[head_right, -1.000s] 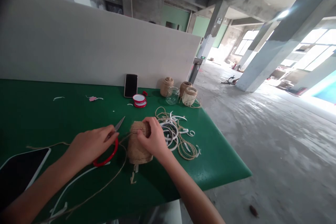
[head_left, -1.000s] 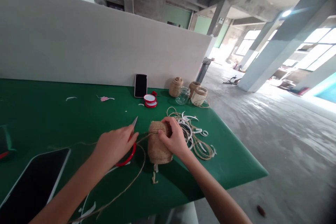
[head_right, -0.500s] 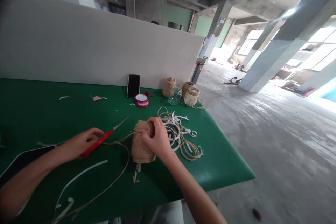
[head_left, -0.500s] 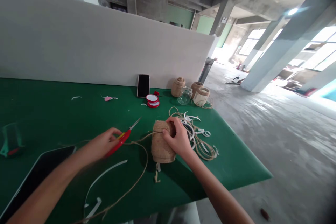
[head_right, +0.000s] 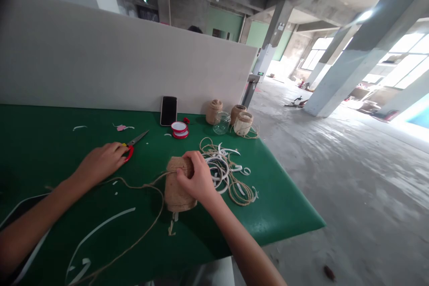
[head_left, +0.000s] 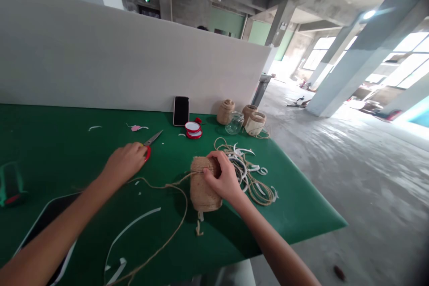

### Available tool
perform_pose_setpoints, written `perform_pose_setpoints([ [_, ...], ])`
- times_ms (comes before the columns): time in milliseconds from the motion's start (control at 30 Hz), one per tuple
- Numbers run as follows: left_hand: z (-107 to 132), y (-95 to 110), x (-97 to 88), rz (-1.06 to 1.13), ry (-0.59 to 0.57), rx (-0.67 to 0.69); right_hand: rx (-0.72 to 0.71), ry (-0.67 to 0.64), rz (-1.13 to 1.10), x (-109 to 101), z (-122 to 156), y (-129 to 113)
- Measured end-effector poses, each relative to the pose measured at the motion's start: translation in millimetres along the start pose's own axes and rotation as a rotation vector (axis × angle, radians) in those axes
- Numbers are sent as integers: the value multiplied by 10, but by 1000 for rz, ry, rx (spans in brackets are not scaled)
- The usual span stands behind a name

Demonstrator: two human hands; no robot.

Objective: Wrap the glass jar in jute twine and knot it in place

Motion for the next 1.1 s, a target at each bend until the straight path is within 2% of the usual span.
perform_pose_setpoints([
  [100, 75, 459, 75, 120, 12, 79, 1, 5, -7, -15, 9, 4],
  [167, 122, 763, 108, 375, 33, 111, -11, 14, -12, -24, 14, 1],
  [200, 137, 884, 113, 436, 41, 120, -19, 19, -15, -27, 16, -1],
  [300, 140, 1069, 119, 552, 43, 103, -32, 21, -19, -32, 22, -3],
  [433, 105, 1053, 111, 646, 3, 100, -36, 8, -20, -39, 30, 1],
  [633, 46, 917, 99, 599, -32, 97, -30, -3, -33, -43, 25, 19],
  [933, -50, 883, 228, 767, -10, 99, -23, -21, -43, -49, 32, 21],
  [1100, -126, 842, 357, 904, -92, 170, -56, -40, -67, -54, 31, 57],
])
Point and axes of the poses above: each hand's wrist, its own z-axis away from the middle knuckle, its own x-axis out of the palm, y = z × x, the point moved 4 cm from there along -z, towards the middle knuckle, and after that the axes turned 14 degrees about x, right-handed, at the moved point
